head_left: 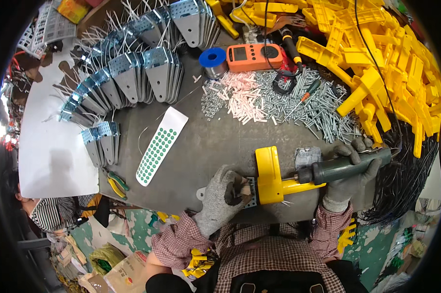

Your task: The person assembles and wires electronic or mechanical components by hand, joining electrical wires, metal plates, and screws into a yellow component housing, then sealing it with a heat sealer and soldering connections with a soldering iron. Pliers and a screwdriver are used to manipulate the parts and tighten the screws.

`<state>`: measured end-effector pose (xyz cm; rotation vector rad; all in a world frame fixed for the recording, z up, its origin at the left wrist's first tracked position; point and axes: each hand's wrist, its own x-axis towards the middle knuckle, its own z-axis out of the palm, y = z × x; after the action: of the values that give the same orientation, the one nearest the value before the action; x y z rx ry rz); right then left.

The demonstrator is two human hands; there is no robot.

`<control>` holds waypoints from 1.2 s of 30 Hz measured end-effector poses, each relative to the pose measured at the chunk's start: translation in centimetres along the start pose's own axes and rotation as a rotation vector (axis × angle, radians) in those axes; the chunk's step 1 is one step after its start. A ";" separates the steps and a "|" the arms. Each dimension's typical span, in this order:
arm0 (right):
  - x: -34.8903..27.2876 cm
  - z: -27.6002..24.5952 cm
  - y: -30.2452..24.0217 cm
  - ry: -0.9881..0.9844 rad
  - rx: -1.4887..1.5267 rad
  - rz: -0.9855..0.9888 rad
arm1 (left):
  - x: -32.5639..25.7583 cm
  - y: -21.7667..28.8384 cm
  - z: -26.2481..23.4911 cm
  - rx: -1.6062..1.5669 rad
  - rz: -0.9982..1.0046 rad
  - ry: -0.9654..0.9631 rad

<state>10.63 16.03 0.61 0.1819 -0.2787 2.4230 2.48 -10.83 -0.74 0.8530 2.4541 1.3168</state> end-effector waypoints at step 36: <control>-0.1 -0.5 0.0 0.003 -0.092 -0.159 | 1.0 -0.3 -0.9 -0.145 0.236 -0.108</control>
<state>10.70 16.08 0.11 0.1529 -0.3593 2.2479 1.12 -10.96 -0.36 1.1703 2.1979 1.4628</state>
